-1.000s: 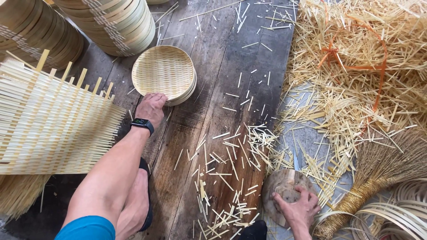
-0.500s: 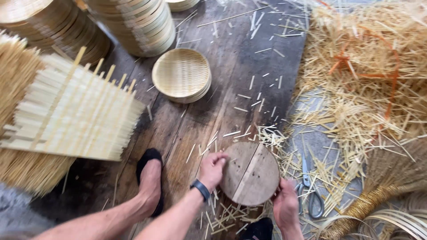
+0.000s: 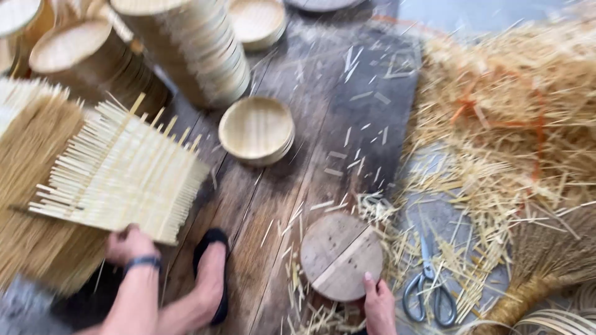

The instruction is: The person sits on the floor of a bamboo craft workshop and assembles round woven bamboo sieves. They trim the protruding ends of a woven bamboo panel with scissors, press the panel over a round wooden mold, bend a thin bamboo rim ring around the panel edge, and fit the rim onto the woven disc, repeating the process for another panel.

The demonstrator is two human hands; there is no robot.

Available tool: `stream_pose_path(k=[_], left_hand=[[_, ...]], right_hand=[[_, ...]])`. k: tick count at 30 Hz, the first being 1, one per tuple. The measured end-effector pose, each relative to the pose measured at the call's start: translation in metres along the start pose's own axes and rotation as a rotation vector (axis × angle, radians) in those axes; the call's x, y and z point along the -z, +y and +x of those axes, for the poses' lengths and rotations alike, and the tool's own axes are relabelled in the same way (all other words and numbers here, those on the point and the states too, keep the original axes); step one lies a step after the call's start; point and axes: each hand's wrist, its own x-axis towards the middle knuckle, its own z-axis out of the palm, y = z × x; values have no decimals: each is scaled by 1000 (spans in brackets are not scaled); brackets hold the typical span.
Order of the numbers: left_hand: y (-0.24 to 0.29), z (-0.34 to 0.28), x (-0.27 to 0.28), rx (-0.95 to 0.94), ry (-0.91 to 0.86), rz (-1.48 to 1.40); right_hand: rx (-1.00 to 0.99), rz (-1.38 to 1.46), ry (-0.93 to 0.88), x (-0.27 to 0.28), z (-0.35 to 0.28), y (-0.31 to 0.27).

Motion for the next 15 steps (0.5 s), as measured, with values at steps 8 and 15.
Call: stream_pose_path(k=[8, 15], left_hand=[[196, -178, 47, -1003, -282, 30], [143, -315, 67, -1436, -1330, -13]], right_hand=[[303, -69, 138, 30, -8, -17], [45, 475, -407, 80, -5, -40]])
